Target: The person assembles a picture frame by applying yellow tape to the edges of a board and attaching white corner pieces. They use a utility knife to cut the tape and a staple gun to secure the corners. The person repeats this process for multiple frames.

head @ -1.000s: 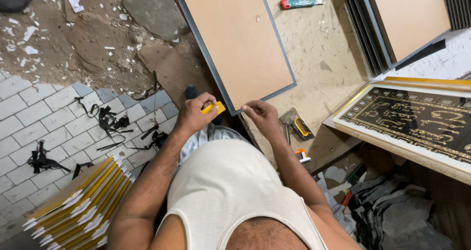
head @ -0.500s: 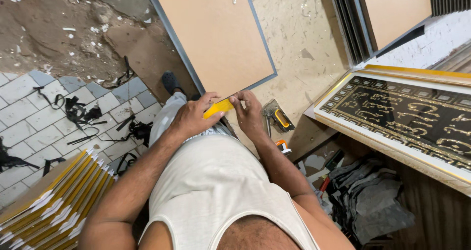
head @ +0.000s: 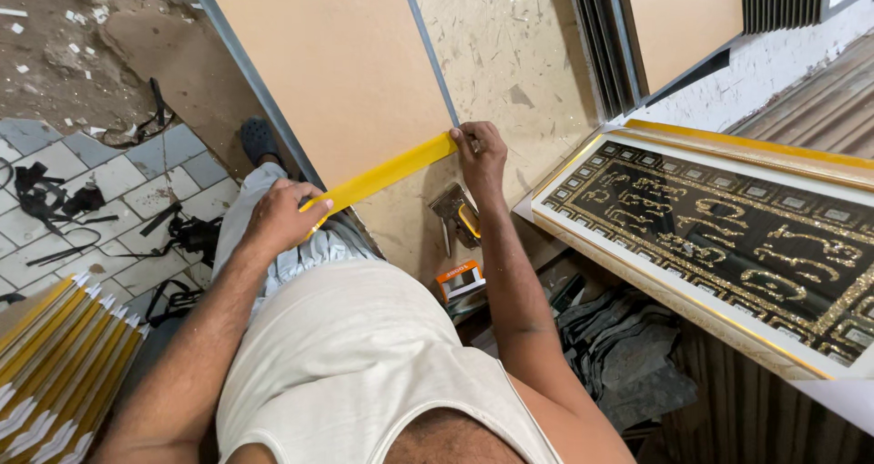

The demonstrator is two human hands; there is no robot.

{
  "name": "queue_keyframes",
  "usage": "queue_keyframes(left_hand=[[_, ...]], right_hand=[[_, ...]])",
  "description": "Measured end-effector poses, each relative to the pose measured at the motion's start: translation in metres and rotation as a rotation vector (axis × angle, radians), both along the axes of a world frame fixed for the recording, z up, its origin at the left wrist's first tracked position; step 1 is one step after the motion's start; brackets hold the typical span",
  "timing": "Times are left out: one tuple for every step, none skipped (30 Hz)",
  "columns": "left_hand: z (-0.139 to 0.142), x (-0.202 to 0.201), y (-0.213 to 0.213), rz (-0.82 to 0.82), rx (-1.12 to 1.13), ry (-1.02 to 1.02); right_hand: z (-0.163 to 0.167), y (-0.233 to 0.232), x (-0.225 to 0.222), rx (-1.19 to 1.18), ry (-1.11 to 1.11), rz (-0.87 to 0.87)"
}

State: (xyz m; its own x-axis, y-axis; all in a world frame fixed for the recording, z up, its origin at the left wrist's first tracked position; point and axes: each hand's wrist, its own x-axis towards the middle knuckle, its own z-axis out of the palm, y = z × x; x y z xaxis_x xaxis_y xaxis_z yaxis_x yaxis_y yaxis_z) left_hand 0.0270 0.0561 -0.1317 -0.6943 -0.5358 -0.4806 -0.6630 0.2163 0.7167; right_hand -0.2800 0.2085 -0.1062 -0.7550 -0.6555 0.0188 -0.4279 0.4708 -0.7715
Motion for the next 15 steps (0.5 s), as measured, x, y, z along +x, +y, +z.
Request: queue_keyframes(left_hand=[[-0.001,-0.002,0.0,0.005,0.004,0.036],[-0.001,-0.003,0.001,0.017,0.019,0.008],[-0.002,-0.005,0.001,0.027,0.033,-0.017],[-0.002,-0.007,0.002,0.036,0.048,-0.041],[-0.002,-0.008,0.003,0.036,0.061,-0.051],[-0.001,-0.009,0.004,0.039,0.072,-0.061],[-0.001,-0.01,0.003,0.044,0.079,-0.071],[0.0,-0.011,0.001,0.04,0.076,-0.045],[0.001,-0.012,0.001,0.035,0.077,-0.019],[0.002,-0.012,0.002,0.03,0.08,0.005],[0.003,-0.013,0.001,0.057,0.137,-0.034],[0.005,-0.014,0.0,0.083,0.193,-0.073],[0.007,-0.015,0.0,0.109,0.249,-0.113],[0.009,-0.016,0.001,0.114,0.249,-0.114],[0.011,-0.017,0.0,0.118,0.248,-0.115]], right_hand=[[-0.002,-0.001,-0.003,0.007,0.0,0.002],[-0.004,-0.002,-0.006,0.014,0.0,0.002],[-0.006,-0.001,-0.009,0.02,0.003,-0.001],[-0.007,0.0,-0.012,0.043,-0.043,-0.017],[-0.008,0.001,-0.014,0.068,-0.09,-0.031],[-0.009,0.002,-0.015,0.092,-0.137,-0.043],[-0.01,0.003,-0.016,0.088,-0.127,-0.043],[-0.011,0.004,-0.016,0.083,-0.118,-0.042],[-0.012,0.004,-0.017,0.083,-0.11,-0.043],[-0.014,0.005,-0.016,0.099,-0.114,-0.053],[-0.015,0.005,-0.017,0.113,-0.115,-0.063],[-0.016,0.004,-0.017,0.126,-0.117,-0.073],[-0.017,0.005,-0.017,0.108,-0.126,-0.07],[-0.018,0.005,-0.017,0.089,-0.135,-0.068],[-0.018,0.005,-0.018,0.069,-0.144,-0.067]])
